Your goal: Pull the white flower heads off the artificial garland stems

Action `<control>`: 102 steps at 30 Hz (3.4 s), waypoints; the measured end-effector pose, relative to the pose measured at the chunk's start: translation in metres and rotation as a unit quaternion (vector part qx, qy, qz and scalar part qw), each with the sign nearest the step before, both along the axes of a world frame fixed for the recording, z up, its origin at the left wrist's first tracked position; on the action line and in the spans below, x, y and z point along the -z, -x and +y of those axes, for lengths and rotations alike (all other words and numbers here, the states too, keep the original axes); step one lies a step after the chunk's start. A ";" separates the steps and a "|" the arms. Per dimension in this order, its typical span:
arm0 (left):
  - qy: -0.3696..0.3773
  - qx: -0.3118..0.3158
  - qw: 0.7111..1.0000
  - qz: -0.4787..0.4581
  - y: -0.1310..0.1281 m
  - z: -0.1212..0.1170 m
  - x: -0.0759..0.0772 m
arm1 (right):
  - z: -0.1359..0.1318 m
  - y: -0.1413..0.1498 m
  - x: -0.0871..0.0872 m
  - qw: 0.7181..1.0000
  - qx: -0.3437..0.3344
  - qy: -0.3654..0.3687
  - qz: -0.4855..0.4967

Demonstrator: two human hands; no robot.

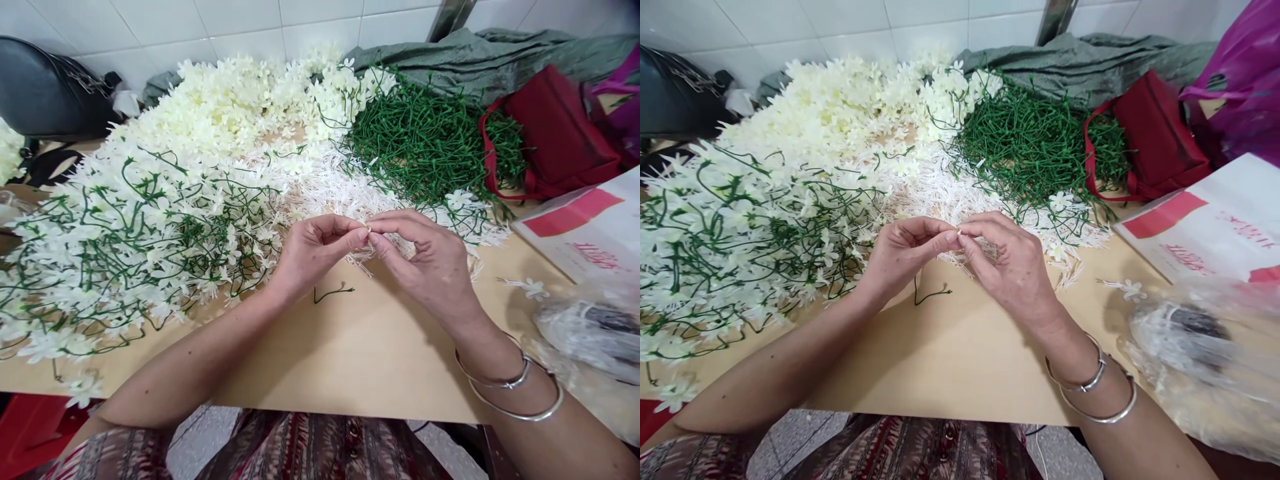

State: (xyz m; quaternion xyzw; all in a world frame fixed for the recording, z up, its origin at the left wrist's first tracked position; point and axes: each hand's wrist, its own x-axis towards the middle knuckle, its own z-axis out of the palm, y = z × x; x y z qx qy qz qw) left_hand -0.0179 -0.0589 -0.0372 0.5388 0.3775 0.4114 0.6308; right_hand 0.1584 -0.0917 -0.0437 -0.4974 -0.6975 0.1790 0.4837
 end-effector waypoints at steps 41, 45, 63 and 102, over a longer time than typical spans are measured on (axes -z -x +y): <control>0.047 -0.004 0.997 -0.055 -0.002 0.001 0.006 | 0.005 -0.002 0.016 0.975 0.010 -0.174 -0.137; 0.051 -0.008 0.997 -0.053 -0.003 -0.001 0.005 | 0.005 -0.001 0.015 0.977 0.018 -0.171 -0.127; 0.049 -0.010 0.998 -0.049 -0.002 -0.001 0.005 | 0.006 -0.007 0.013 0.988 -0.038 -0.113 -0.095; 0.045 -0.018 0.997 -0.061 -0.004 -0.002 0.004 | 0.007 -0.006 0.018 0.983 -0.012 -0.149 -0.104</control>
